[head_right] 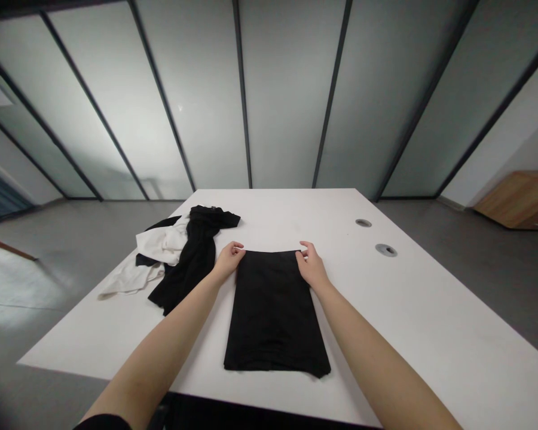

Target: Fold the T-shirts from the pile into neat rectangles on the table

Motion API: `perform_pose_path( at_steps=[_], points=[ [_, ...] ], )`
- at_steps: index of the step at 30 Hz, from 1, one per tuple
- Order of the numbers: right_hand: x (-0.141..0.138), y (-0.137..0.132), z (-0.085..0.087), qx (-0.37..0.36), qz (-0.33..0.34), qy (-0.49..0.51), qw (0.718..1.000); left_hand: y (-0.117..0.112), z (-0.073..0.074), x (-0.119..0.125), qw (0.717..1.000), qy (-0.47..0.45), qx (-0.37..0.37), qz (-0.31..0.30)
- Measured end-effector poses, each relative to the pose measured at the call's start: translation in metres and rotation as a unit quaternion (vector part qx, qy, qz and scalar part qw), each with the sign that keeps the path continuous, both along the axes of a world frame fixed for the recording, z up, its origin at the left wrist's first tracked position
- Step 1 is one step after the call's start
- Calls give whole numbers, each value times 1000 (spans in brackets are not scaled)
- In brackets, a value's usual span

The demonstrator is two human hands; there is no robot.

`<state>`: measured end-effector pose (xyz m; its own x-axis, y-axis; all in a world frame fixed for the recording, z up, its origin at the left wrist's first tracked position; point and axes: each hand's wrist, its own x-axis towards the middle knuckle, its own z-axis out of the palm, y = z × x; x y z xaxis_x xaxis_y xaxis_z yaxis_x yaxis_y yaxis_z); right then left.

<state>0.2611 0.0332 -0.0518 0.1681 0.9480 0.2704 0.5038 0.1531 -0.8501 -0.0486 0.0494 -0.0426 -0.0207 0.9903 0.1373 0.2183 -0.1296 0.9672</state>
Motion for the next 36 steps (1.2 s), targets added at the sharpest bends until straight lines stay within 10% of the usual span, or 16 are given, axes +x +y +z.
perform_pose_path(
  at_steps=[13,36],
  points=[
    [1,2,-11,136,24,-56,989,0,-1,3,997,52,28,51],
    [-2,-4,-3,148,83,-129,977,-4,7,9,992,105,52,53]
  ],
)
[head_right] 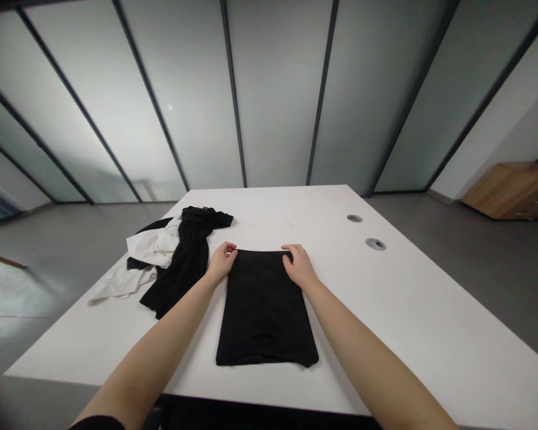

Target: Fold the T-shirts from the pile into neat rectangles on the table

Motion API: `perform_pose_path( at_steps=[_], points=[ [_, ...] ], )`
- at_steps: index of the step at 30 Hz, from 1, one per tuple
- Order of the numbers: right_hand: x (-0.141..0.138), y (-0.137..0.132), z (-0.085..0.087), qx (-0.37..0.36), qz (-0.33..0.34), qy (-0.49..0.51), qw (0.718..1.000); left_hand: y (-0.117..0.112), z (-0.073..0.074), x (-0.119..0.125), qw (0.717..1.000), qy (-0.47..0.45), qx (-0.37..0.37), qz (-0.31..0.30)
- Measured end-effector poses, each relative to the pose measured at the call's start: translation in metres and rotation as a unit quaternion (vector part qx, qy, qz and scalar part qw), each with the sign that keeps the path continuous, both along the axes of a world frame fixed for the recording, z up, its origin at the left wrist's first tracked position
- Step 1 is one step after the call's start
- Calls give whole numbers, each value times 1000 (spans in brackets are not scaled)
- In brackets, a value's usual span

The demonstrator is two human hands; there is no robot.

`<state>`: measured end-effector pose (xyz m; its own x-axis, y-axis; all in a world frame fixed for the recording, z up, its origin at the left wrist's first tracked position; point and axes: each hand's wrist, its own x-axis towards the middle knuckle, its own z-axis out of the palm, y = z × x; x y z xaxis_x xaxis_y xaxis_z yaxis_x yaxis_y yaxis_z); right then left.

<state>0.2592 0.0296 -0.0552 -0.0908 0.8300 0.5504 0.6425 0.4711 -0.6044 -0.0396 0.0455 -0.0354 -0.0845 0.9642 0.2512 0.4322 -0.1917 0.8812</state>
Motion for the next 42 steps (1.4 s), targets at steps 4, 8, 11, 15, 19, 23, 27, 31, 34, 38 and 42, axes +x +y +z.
perform_pose_path(
  at_steps=[4,8,11,15,19,23,27,31,34,38,42],
  points=[
    [0,0,-1,-10,-2,-1,1000,-1,2,0,1000,-2,-11,-3],
    [1,1,-2,-14,-3,-4,1000,-2,4,1,1000,-11,-15,-5],
    [1,1,-4,-21,-1,-14,1000,-2,2,1,1000,-18,-13,-3],
    [1,0,-3,-20,16,-45,999,-1,-2,0,1000,-10,-16,-5],
    [-7,-6,3,-13,30,-115,993,-9,2,8,994,94,53,23],
    [-26,-18,5,-19,91,-192,977,-30,5,34,965,223,136,-42],
    [-39,-21,-6,-76,104,-251,959,-49,-10,59,950,274,86,-124],
    [-31,-10,-22,-97,43,-245,964,-47,-26,60,949,289,49,-116],
    [-18,2,-33,-100,-6,-210,973,-39,-29,51,951,297,29,-77],
    [-3,9,-43,-84,-79,-147,982,-28,-28,35,962,273,-13,10],
    [6,8,-41,-58,-139,-116,982,-21,-23,17,958,278,-12,71]
  ],
)
